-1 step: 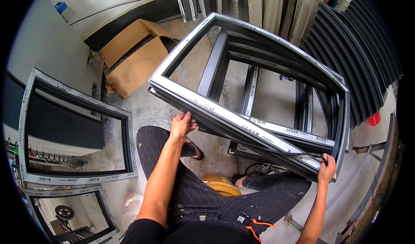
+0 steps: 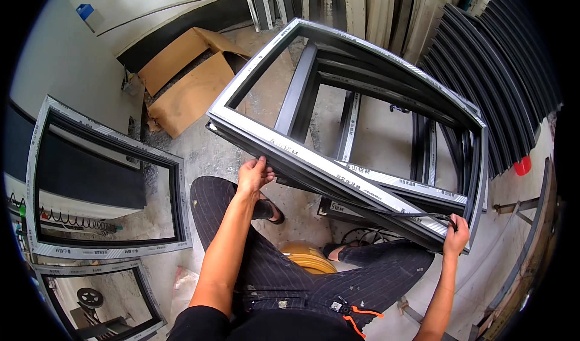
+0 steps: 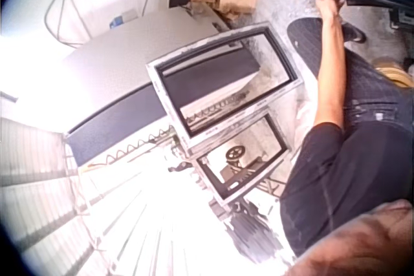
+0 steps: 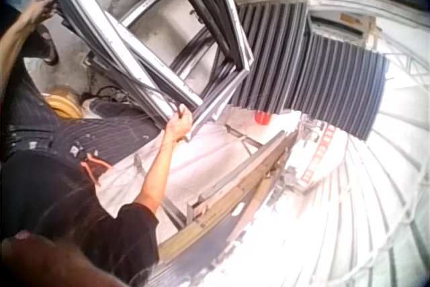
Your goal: The person sits on the floor assembling a metal window frame. They insert a rubber seal into the frame's groove, use pliers to cut the seal, and fit additional metal corner pieces to complete the frame assembly.
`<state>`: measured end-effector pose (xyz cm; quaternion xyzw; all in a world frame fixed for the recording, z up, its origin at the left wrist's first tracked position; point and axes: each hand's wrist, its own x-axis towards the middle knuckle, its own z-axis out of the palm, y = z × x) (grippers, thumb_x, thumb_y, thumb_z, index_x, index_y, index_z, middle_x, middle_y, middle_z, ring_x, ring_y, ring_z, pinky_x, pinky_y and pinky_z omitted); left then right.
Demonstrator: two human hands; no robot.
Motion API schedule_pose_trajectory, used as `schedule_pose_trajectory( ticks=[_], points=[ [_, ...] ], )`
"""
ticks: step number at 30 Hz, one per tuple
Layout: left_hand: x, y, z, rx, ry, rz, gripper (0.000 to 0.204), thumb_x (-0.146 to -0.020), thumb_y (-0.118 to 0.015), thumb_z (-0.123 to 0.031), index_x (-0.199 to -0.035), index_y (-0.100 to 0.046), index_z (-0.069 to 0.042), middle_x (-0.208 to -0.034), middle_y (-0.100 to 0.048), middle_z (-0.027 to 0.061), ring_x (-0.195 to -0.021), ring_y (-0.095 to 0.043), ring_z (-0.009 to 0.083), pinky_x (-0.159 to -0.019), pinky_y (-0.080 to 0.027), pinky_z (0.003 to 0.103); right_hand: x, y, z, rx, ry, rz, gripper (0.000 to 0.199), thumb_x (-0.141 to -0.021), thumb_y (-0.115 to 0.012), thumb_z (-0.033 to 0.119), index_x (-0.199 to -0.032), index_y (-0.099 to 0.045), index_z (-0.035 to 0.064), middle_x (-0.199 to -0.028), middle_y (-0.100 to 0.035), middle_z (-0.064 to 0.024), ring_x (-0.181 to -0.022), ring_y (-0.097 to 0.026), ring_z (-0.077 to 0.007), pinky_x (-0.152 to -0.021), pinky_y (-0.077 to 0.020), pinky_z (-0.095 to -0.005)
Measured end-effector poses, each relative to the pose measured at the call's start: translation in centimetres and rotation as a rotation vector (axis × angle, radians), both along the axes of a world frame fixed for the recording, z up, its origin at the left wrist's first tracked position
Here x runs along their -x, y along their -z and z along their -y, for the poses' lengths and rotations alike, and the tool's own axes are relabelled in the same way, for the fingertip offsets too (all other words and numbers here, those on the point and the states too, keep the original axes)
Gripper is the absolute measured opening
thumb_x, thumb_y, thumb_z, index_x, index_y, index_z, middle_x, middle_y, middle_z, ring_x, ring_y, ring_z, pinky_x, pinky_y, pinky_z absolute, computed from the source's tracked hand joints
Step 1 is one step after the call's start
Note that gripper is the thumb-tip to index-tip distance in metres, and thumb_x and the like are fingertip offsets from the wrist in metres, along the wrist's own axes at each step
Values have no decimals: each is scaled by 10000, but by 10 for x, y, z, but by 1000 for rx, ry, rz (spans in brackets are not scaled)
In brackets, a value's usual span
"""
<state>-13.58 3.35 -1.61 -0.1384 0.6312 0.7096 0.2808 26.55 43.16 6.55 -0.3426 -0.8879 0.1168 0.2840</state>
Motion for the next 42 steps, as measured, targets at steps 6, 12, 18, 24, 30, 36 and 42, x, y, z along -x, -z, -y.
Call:
schedule_pose_trajectory(
  ticks=[6,12,18,24,30,36,42],
  points=[
    [-22,-5,-15,-88,6,71,343,-924,-613,-380,-939,-552,-42,-802,-615,76,-672,-617,192,-606,-532,303,0,1,2,-10,14,-44,125,-887,-604,89,-917,-643,-26,-848,-634,-156,-769,-610,-308,-721,-479,-346],
    [-19,-9,-13,-66,10,124,340,-921,-608,-406,-949,-558,-71,-802,-619,59,-718,-615,181,-610,-504,305,-2,2,2,15,10,-67,113,-860,-596,56,-917,-646,-28,-858,-638,-152,-794,-617,-306,-741,-481,-347],
    [4,9,9,32,42,-8,356,-923,-611,-398,-992,-576,-50,-791,-629,40,-668,-600,132,-570,-505,260,-1,1,1,59,-3,-96,127,-869,-592,73,-924,-645,-29,-861,-639,-151,-797,-617,-306,-746,-479,-341],
    [-15,-20,-9,-28,17,105,314,-929,-614,-360,-913,-572,-50,-746,-621,36,-624,-587,124,-562,-496,243,-5,8,2,4,77,-238,151,-916,-587,110,-947,-645,-26,-881,-649,-132,-811,-622,-279,-756,-482,-340],
    [-14,4,-6,-41,29,8,331,-942,-595,-343,-941,-580,-13,-760,-630,53,-619,-594,132,-538,-504,235,0,10,14,-166,124,-187,123,-912,-585,70,-989,-642,-7,-951,-648,-131,-887,-617,-274,-797,-480,-359],
    [-13,-9,0,-123,-2,121,362,-889,-647,-424,-928,-573,-72,-800,-621,34,-705,-593,149,-605,-489,266,-8,14,16,-35,101,-339,172,-945,-540,115,-1013,-636,-12,-979,-639,-135,-912,-611,-270,-831,-478,-339],
    [3,-5,9,3,-14,5,279,-888,-678,-316,-919,-582,-56,-757,-619,5,-618,-570,85,-523,-477,209,-1,4,18,53,170,-282,200,-957,-544,152,-997,-642,-17,-970,-642,-122,-891,-614,-255,-819,-476,-327]
  ],
)
